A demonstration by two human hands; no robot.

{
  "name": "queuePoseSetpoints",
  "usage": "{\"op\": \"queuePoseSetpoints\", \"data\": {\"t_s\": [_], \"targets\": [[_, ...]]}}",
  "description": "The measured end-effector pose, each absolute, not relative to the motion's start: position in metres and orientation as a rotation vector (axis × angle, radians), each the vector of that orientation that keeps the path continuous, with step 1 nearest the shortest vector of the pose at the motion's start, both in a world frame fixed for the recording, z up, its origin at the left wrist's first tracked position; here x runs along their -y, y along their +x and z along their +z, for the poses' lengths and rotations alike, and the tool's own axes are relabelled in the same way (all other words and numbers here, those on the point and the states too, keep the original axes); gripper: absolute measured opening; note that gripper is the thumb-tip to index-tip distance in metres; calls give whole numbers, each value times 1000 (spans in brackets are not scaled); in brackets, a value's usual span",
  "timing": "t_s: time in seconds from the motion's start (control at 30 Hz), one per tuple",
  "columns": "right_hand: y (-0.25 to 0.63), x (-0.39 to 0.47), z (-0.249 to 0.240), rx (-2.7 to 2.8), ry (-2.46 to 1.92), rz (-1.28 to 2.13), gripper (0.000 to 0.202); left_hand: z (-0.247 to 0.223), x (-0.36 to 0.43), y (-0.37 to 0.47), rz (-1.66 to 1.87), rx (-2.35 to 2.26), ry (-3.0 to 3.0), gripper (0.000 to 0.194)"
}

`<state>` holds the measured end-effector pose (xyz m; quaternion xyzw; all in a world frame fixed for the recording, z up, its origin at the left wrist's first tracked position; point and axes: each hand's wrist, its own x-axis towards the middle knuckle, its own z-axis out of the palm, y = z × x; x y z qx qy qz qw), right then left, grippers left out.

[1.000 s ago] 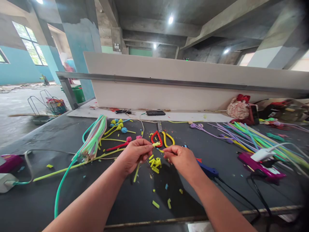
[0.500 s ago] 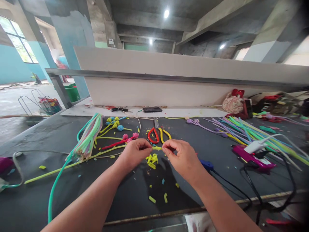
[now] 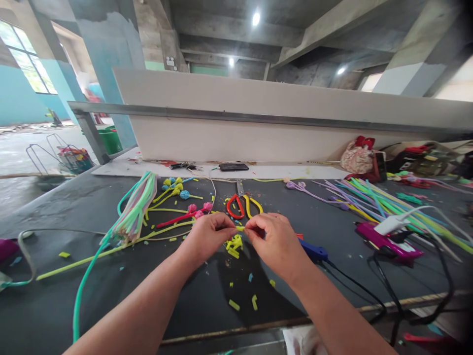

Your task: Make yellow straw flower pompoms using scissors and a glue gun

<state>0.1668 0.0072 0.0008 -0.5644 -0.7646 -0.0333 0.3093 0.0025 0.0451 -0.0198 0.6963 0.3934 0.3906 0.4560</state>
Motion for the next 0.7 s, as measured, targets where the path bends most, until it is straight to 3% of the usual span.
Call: {"op": "queuePoseSetpoints", "data": {"t_s": [0.47,0.7], "targets": [[168,-7,1,1974,-1515,10,8,-20,-42,2,1000,-960,1710,18],[171,-12,0,1662,-1530,707,14,-18,-39,5,1023,-980,1680,18]]}}
